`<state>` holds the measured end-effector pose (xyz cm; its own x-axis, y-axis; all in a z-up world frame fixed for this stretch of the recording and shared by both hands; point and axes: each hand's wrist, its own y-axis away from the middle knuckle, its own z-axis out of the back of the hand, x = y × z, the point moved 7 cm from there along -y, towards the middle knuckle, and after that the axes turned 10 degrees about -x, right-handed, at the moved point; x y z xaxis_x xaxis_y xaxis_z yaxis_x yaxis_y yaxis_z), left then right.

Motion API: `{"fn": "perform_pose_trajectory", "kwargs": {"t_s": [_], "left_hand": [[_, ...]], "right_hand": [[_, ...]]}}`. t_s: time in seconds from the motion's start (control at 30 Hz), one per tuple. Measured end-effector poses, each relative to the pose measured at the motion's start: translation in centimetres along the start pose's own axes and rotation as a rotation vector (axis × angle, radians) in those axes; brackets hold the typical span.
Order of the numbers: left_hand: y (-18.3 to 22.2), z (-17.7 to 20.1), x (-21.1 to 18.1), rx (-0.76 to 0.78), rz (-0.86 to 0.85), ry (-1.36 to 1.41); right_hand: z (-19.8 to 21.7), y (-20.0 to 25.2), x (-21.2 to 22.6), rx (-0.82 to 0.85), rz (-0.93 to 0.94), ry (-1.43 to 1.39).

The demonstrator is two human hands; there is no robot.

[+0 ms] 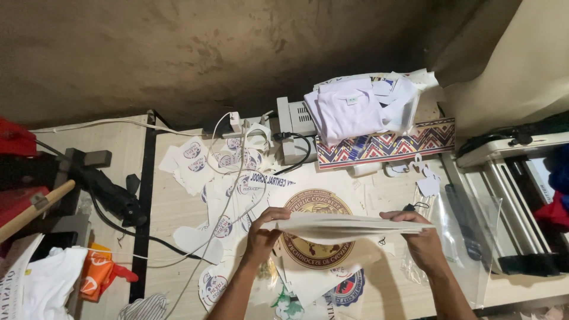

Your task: Inspecting and sorting various printed heat transfer designs for t-shirts at a printing workbench.

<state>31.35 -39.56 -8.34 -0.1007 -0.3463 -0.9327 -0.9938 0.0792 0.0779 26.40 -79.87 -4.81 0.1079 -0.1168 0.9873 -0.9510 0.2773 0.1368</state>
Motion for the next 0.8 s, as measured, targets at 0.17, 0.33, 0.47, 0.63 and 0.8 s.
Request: {"fn": "perform_pose_trajectory", "kwargs": {"t_s": [0.17,0.33,0.47,0.63,0.8], "left_hand": [[-0.5,-2.9,-2.6,-0.064,0.027,-0.433],[-0.7,-2.3,-0.2,-0.129,0.236,-0.545],[-0.9,-1.9,1.5,-0.122,0.187,-0.552],[-0.1,-3.7,-0.8,-0.161,-0.062,-0.445],[-0.1,-4.7,1.3,-0.128,-0.076,-0.393]], "right_hand": [[-1.0,0.0,-3.8,-0.048,-0.118,0.23],[0.3,-0.1,-7.7,-0.14,-0.213,0.448],[1.1,-0.3,-8.1,-0.161,-0.116,0.362],[-0.2,0.6,-4.5,-0.195,0.064,0.278],[-0.9,0.9,-6.6,-0.278,-0.19,0.356]]}}
